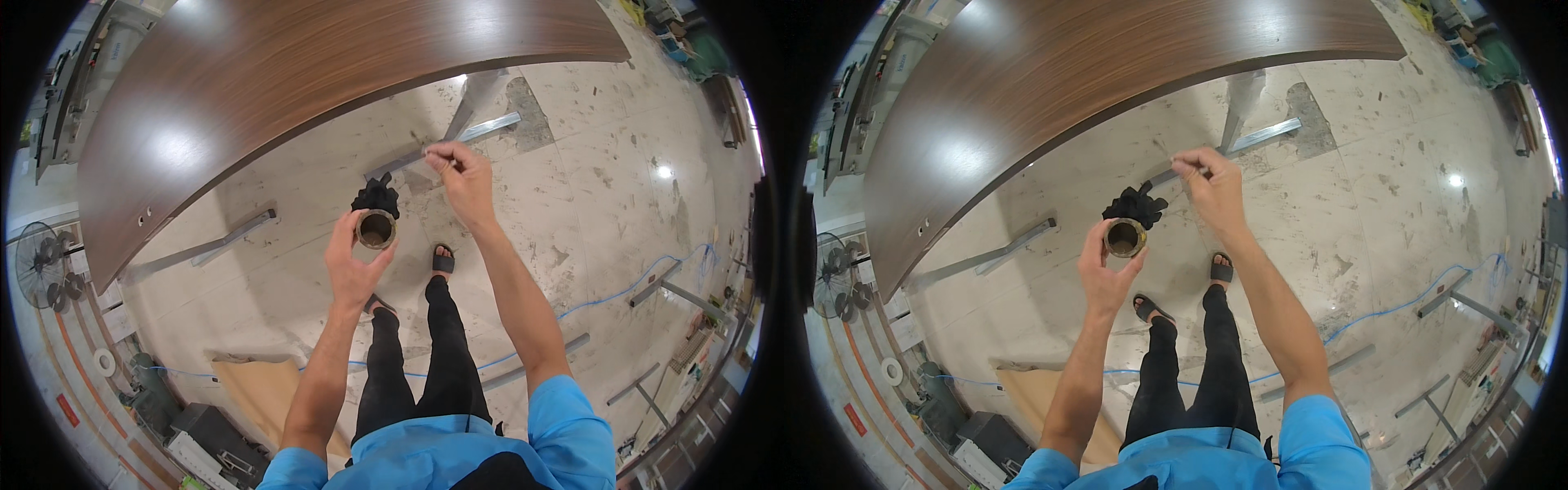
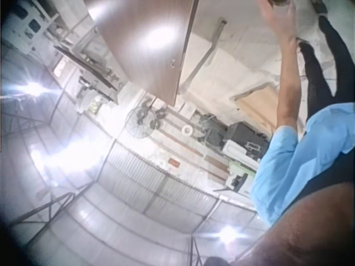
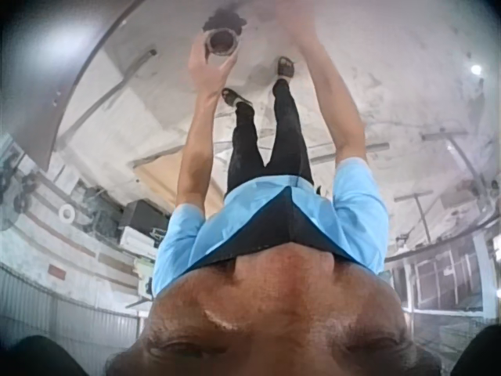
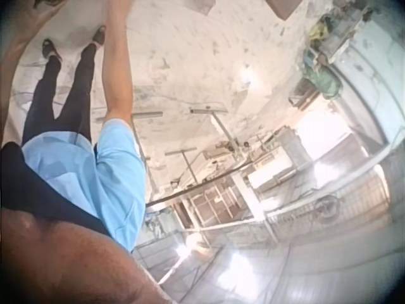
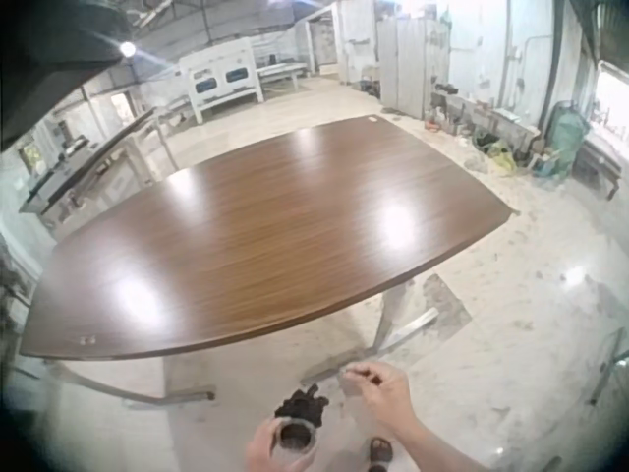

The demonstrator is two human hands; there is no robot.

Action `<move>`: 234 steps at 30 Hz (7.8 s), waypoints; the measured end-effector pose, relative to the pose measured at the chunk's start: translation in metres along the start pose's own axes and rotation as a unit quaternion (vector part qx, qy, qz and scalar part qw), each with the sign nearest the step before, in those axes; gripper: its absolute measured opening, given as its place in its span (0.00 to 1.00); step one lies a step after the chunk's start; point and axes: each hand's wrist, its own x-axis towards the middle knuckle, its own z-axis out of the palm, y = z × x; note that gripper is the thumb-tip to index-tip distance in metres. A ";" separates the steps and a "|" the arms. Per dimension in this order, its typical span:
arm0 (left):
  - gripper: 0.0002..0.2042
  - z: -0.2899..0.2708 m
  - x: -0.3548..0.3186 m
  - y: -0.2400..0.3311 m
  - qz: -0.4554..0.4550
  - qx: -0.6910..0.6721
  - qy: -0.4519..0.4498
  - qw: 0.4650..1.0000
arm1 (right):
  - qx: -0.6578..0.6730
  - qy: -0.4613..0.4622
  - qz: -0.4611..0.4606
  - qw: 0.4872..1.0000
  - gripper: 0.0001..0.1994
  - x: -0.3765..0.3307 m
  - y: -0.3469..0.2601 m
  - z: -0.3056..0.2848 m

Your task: The person applies a dark finish to the edge of a large wooden tabletop using a small brush and a cloth. They repeatedly dip the brush into a small container, apply the finish along the curved edge, and wipe the surface with a black cloth. The person moves around the table to reach different sections and later places the container and cloth on a nearby workbench.

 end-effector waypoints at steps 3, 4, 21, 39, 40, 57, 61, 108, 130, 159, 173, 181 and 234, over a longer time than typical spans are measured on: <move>0.30 -0.009 -0.009 -0.005 -0.005 0.005 -0.001 1.000 | -0.020 0.068 -0.068 0.995 0.05 0.032 0.014 0.016; 0.30 -0.012 -0.013 -0.007 -0.012 0.016 -0.005 1.000 | -0.025 0.096 -0.084 0.991 0.05 0.041 0.017 0.021; 0.31 -0.038 -0.032 -0.025 -0.022 0.020 -0.010 0.999 | 0.004 0.074 -0.140 0.987 0.06 0.044 0.011 0.081; 0.34 -0.073 -0.061 -0.039 -0.056 0.010 0.019 0.998 | -0.001 0.110 -0.098 0.989 0.06 0.018 -0.008 0.123; 0.34 -0.076 -0.063 -0.041 -0.047 0.021 0.020 0.998 | -0.001 0.146 -0.088 0.985 0.06 0.021 -0.009 0.119; 0.35 -0.121 -0.088 -0.066 -0.072 0.009 0.067 0.995 | -0.022 0.168 -0.072 0.983 0.07 0.018 -0.020 0.139; 0.35 -0.125 -0.089 -0.064 -0.076 0.007 0.069 0.995 | -0.021 0.091 -0.104 0.990 0.07 0.014 -0.018 0.155; 0.35 -0.183 -0.127 -0.087 -0.082 -0.005 0.111 0.990 | -0.009 0.142 -0.042 0.989 0.08 -0.020 -0.026 0.233; 0.35 -0.184 -0.130 -0.091 -0.081 -0.017 0.108 0.991 | -0.029 0.095 -0.051 0.994 0.08 -0.021 -0.033 0.227; 0.35 -0.184 -0.133 -0.089 -0.075 -0.017 0.113 0.991 | -0.035 0.161 -0.052 0.985 0.07 -0.016 -0.042 0.219; 0.35 -0.179 -0.128 -0.090 -0.070 -0.013 0.096 0.993 | -0.041 0.114 -0.043 0.992 0.08 -0.013 -0.038 0.211; 0.35 -0.180 -0.127 -0.089 -0.066 -0.021 0.100 0.993 | -0.035 0.118 -0.051 0.991 0.08 -0.017 -0.034 0.222; 0.37 -0.247 -0.169 -0.123 -0.108 -0.033 0.161 0.980 | 0.020 -0.020 -0.083 0.996 0.08 -0.057 -0.033 0.370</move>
